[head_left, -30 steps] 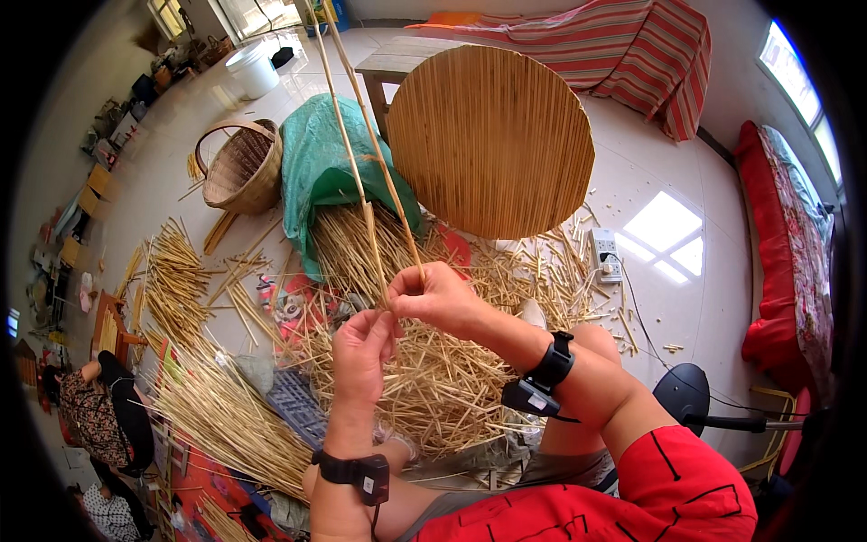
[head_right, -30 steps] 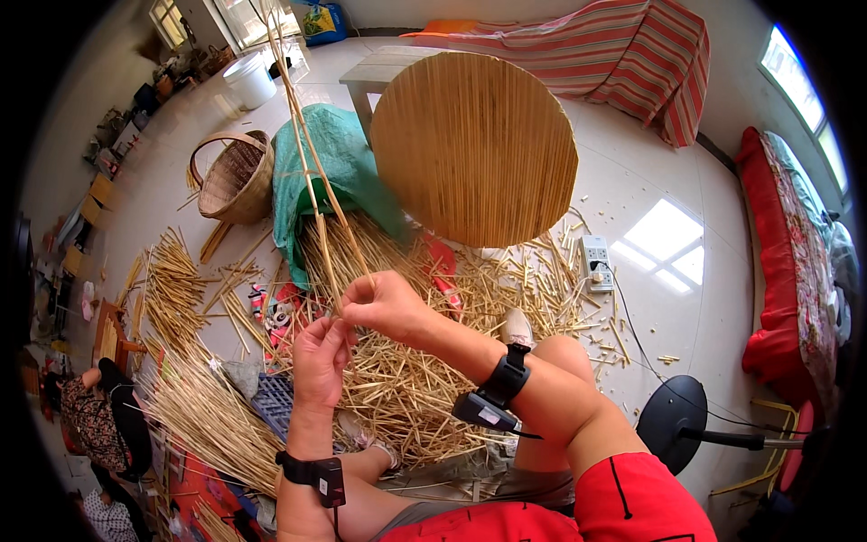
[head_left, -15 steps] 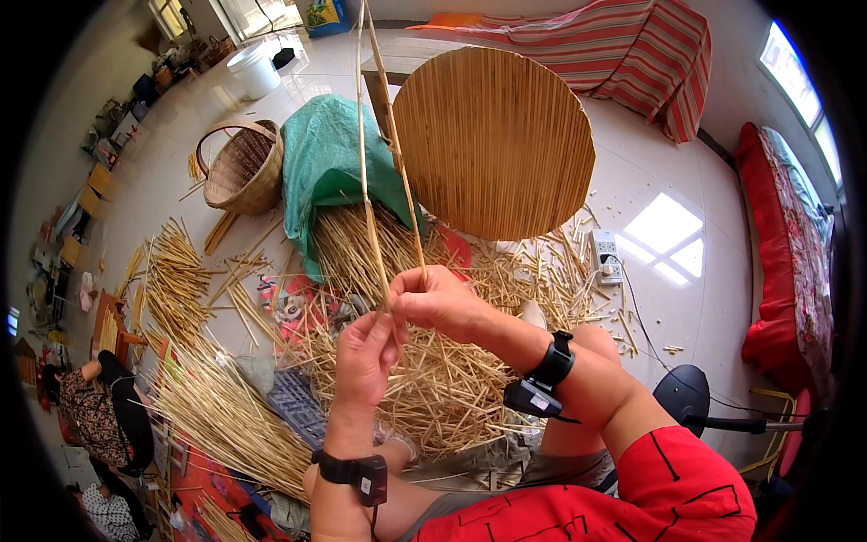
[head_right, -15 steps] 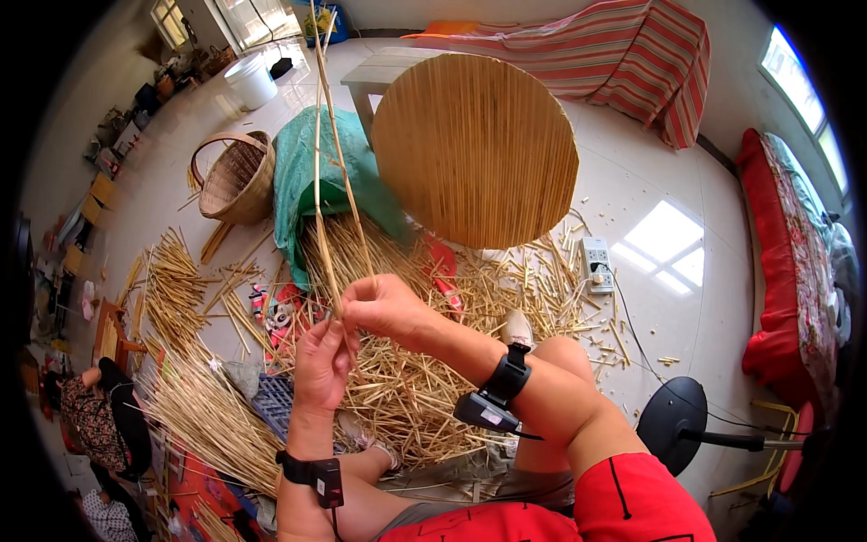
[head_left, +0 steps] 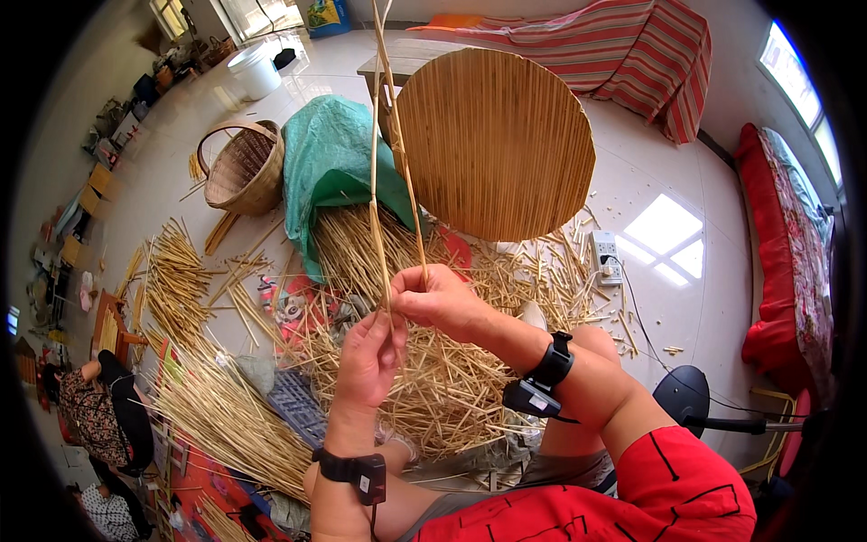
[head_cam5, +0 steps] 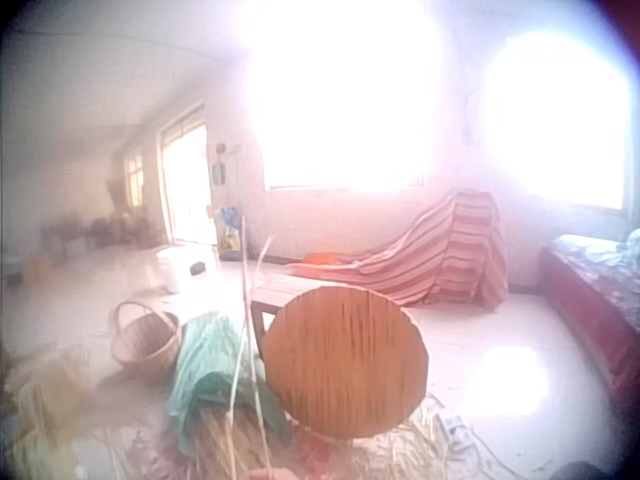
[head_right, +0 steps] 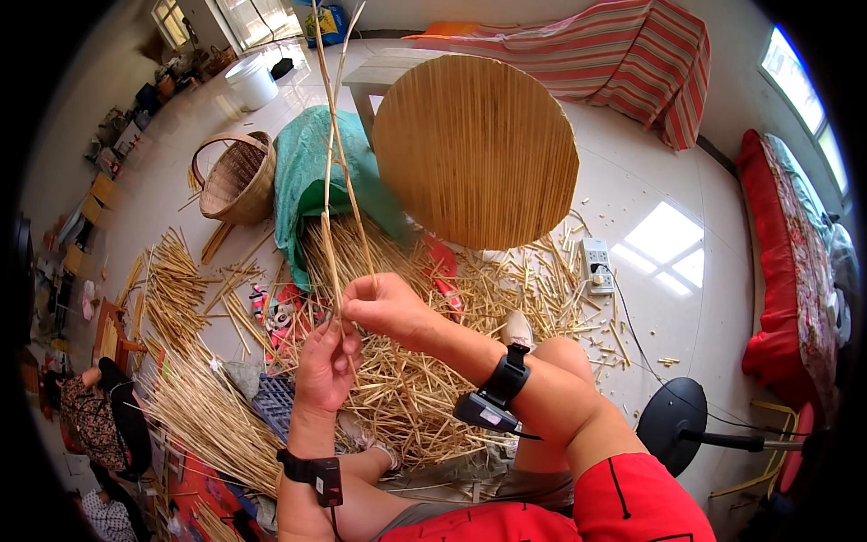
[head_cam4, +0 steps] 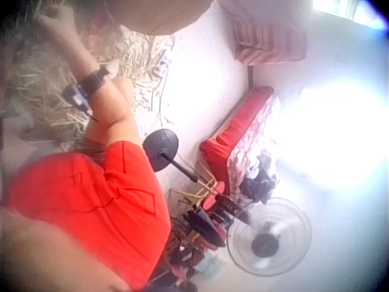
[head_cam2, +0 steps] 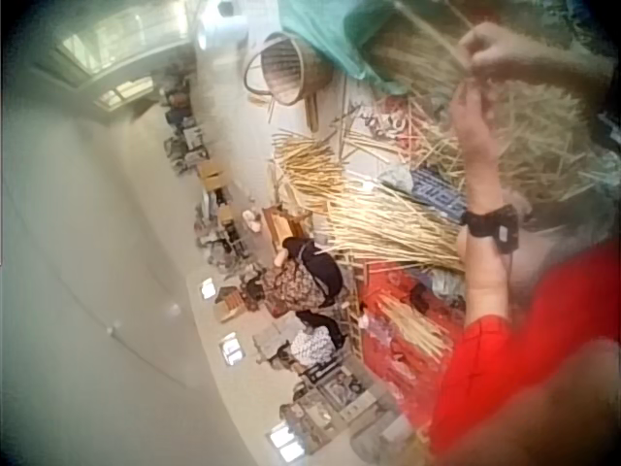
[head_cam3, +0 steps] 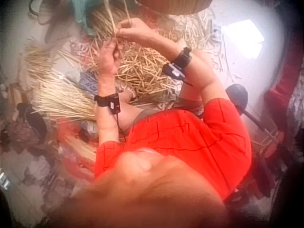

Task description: The person weaves together thin bamboo stalks by hand, inserting new stalks into the structure and pulling them through to secure them.

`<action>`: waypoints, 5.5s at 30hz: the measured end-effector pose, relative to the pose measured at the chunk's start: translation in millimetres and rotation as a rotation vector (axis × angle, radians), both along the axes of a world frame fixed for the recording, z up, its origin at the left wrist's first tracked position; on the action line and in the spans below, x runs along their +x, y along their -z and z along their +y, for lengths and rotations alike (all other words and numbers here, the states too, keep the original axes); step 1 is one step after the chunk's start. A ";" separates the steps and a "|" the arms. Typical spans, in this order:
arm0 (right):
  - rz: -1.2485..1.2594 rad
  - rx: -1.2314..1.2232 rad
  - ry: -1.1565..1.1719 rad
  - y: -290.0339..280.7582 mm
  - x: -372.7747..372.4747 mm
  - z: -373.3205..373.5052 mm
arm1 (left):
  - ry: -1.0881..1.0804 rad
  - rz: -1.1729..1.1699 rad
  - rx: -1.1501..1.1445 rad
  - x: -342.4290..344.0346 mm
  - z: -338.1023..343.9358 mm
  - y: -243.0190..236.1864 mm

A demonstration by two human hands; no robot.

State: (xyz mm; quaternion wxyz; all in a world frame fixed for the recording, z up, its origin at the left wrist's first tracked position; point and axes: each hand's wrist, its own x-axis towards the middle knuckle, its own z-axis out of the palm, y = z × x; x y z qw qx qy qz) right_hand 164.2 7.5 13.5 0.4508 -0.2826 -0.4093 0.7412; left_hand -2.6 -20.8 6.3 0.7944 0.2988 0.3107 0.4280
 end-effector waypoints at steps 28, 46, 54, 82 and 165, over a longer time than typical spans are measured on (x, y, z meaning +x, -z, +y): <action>-0.324 0.234 0.510 8.6 4.0 11.5 | -0.192 0.338 0.071 6.3 2.8 7.0; -0.368 0.347 0.075 11.4 -1.6 3.7 | -0.647 0.301 0.107 -5.3 17.6 25.0; -0.305 0.406 -0.090 7.4 1.1 2.3 | -0.583 0.185 0.020 -10.9 18.9 17.3; -0.344 0.093 0.455 20.6 16.5 23.6 | -0.065 0.614 0.297 34.5 -27.8 21.5; -0.482 0.203 0.348 12.2 -1.5 0.2 | -0.434 1.081 0.725 15.8 -8.0 16.1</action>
